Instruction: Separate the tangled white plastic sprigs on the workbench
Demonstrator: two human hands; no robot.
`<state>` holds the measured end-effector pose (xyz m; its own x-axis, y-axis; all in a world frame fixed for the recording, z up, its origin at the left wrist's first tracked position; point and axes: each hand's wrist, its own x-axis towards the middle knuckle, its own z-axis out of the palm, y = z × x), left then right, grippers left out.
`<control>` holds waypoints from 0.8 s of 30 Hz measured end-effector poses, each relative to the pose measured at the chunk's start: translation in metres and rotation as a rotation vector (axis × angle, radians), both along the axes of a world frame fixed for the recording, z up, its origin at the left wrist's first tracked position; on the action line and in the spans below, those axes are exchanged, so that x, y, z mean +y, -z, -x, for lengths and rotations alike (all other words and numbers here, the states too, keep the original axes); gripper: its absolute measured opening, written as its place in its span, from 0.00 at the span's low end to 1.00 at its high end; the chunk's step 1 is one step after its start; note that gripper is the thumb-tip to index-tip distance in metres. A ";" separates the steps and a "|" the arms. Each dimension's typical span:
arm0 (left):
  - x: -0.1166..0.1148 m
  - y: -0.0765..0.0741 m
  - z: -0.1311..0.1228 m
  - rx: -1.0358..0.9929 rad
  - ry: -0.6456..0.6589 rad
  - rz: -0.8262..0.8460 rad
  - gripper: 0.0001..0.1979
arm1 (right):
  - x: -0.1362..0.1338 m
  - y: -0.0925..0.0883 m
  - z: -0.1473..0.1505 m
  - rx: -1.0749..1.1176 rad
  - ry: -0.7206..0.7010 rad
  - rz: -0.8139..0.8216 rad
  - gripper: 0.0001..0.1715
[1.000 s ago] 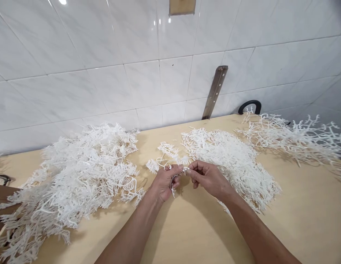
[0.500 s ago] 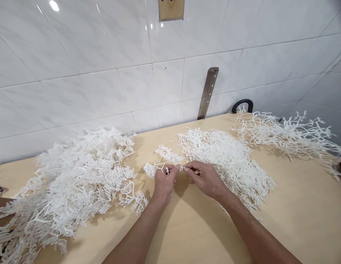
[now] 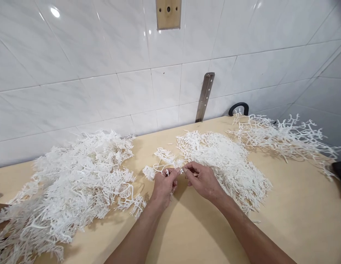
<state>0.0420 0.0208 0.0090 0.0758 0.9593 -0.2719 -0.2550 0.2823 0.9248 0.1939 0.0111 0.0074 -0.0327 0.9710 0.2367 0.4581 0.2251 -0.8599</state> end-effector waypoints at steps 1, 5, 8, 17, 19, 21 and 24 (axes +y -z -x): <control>0.000 0.000 0.000 -0.002 0.008 0.006 0.21 | 0.000 -0.001 0.000 -0.019 0.013 -0.013 0.11; -0.001 0.000 -0.001 0.019 -0.005 -0.003 0.20 | 0.001 -0.002 0.003 -0.136 0.078 -0.089 0.10; -0.003 0.002 -0.004 0.055 -0.061 -0.030 0.19 | 0.001 -0.001 0.009 -0.175 0.152 -0.113 0.10; -0.006 0.002 -0.006 0.006 -0.159 -0.052 0.20 | 0.007 0.003 0.003 -0.166 0.407 -0.050 0.08; -0.004 0.001 -0.004 -0.020 -0.139 -0.047 0.21 | 0.008 0.001 -0.008 -0.162 0.448 -0.026 0.08; -0.002 0.001 -0.003 -0.026 -0.134 -0.039 0.21 | 0.008 -0.003 -0.016 -0.175 0.443 -0.018 0.09; 0.000 0.001 -0.002 -0.033 -0.157 -0.034 0.22 | 0.008 -0.007 -0.024 -0.229 0.452 -0.061 0.08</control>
<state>0.0435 0.0205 0.0084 -0.0679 0.9686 -0.2390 -0.3236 0.2052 0.9237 0.2183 0.0187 0.0145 0.3301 0.8847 0.3291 0.6962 0.0072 -0.7179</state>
